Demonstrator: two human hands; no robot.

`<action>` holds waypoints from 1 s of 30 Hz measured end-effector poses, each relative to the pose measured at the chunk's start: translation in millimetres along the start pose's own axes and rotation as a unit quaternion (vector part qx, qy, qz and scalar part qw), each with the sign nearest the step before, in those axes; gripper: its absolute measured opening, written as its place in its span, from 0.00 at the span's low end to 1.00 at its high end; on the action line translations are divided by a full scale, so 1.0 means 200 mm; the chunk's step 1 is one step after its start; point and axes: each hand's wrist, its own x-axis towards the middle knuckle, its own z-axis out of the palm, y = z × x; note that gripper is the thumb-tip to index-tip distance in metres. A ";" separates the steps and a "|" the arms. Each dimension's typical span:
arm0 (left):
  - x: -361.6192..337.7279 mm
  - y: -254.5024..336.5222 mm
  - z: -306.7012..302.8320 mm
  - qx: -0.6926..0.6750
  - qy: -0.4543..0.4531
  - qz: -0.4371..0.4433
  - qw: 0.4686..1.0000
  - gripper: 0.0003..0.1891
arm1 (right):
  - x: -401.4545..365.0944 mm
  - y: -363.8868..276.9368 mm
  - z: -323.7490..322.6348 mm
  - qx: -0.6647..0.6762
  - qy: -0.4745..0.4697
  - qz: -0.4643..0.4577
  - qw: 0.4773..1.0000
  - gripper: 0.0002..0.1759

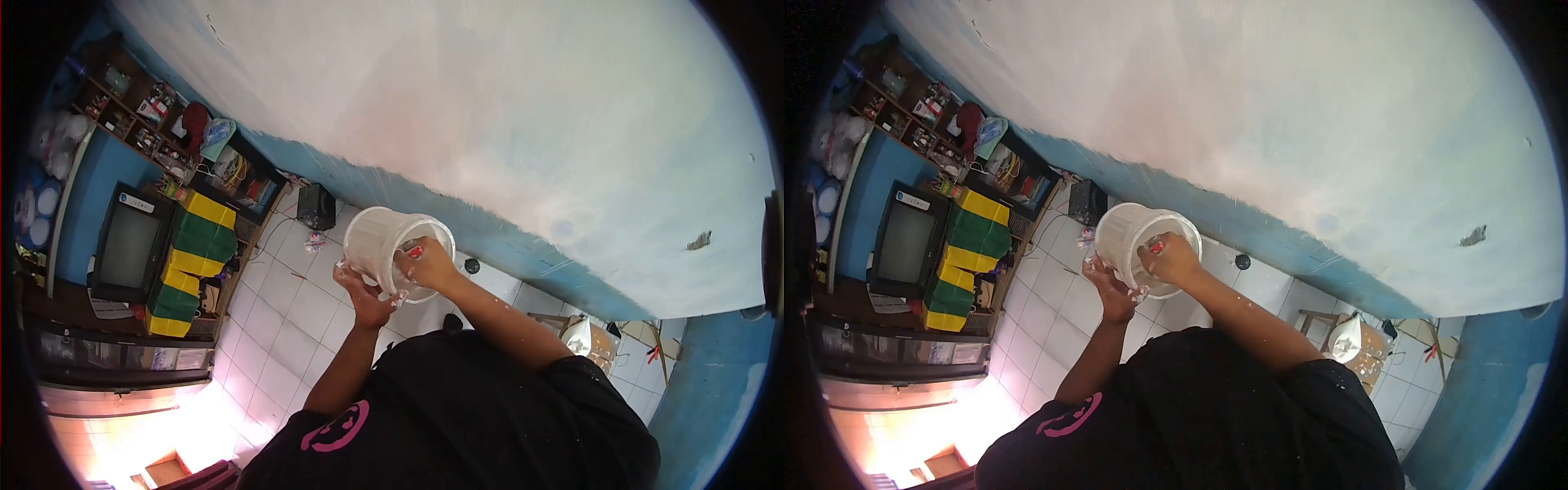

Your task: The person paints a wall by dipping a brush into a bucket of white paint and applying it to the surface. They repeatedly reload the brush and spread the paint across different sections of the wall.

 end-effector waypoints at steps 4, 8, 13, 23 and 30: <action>0.09 -0.02 0.00 -0.011 0.049 -0.038 0.998 0.58 | 0.04 0.04 0.04 0.113 0.026 -0.051 0.992 0.13; 0.19 -0.08 -0.03 -0.039 0.100 -0.097 0.990 0.52 | 0.05 0.05 -0.11 0.180 0.056 -0.145 0.971 0.13; 0.27 -0.22 -0.22 -0.178 0.160 -0.238 0.941 0.45 | 0.08 0.21 -0.29 0.541 -0.047 0.031 0.839 0.20; 0.66 -0.39 -0.53 -0.219 0.034 -0.398 0.890 0.36 | 0.19 0.35 0.09 0.804 -0.012 0.064 0.591 0.31; 0.83 -0.58 -0.66 -0.170 -0.041 -0.425 0.888 0.32 | 0.33 0.18 0.18 0.721 0.037 0.039 0.691 0.37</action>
